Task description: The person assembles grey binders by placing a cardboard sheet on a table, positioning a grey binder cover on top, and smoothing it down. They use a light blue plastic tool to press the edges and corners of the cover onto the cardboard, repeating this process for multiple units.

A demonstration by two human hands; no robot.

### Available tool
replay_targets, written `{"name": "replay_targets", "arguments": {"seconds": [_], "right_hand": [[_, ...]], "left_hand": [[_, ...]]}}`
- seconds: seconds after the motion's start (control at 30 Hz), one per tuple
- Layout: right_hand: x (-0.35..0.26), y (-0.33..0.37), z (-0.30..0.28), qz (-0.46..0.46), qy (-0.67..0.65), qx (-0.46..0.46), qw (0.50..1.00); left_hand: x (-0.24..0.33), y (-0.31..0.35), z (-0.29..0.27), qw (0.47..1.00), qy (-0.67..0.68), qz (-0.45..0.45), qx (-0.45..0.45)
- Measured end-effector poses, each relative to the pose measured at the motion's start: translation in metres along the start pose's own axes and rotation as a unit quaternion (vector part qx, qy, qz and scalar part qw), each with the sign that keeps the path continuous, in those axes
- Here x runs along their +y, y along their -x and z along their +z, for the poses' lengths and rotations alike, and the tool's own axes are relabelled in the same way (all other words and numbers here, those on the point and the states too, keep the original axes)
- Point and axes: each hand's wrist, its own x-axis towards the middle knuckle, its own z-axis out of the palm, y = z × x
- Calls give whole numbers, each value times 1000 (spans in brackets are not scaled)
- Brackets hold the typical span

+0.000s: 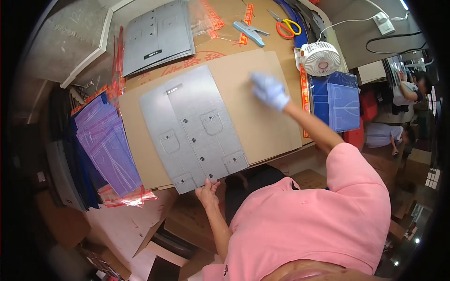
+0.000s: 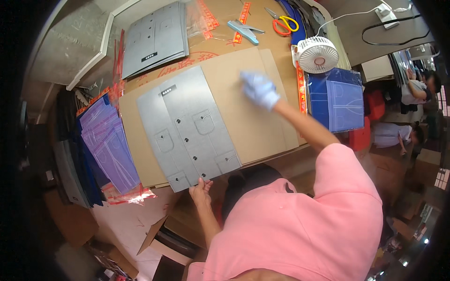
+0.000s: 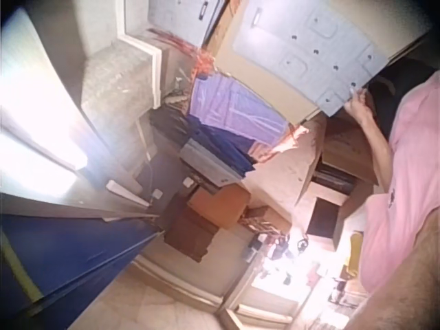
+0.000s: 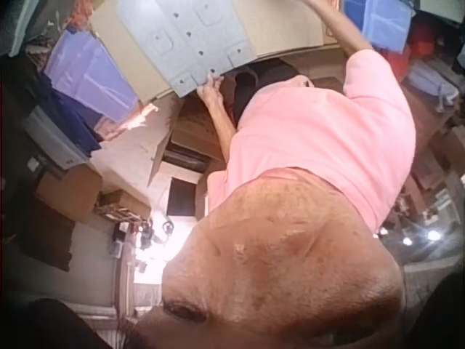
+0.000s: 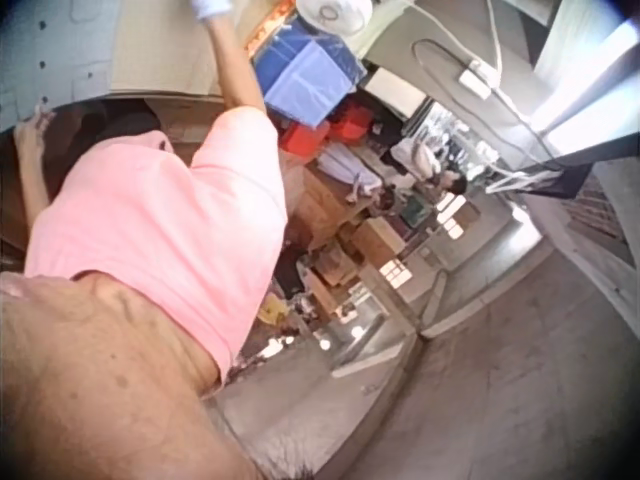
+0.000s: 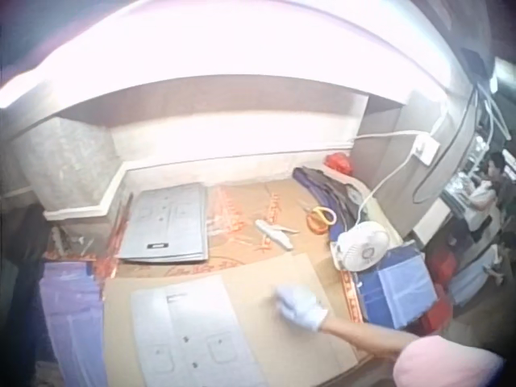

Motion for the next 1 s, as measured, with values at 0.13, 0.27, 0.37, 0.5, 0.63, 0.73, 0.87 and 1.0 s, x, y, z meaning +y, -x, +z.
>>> {"name": "replay_targets", "arguments": {"seconds": [0.13, 0.27, 0.37, 0.5, 0.63, 0.73, 0.87, 1.0], "right_hand": [[91, -83, 18, 126, 154, 7, 980], [116, -142, 34, 220, 181, -178, 942], [138, -163, 38, 270, 167, -223, 922], [176, -168, 30, 282, 130, -262, 914], [164, -134, 5, 382, -218, -204, 875], [78, -47, -28, 347, -719, -116, 591], [-87, 74, -66, 352, -845, -154, 373], [-200, 175, -68, 496, -777, -177, 346]], "left_hand": [[-3, 6, -8, 1000, 15, 8, -2], [-1, 8, -21, 1000, -3, 5, -16], [6, 11, -18, 999, -5, 13, -35], [0, 5, -23, 998, -9, 33, -58], [0, 10, -21, 998, 19, 39, -52], [7, 15, -11, 996, 45, 60, -48], [4, 16, -6, 993, 58, 70, -79], [18, 20, -4, 987, 43, 85, -128]]}}
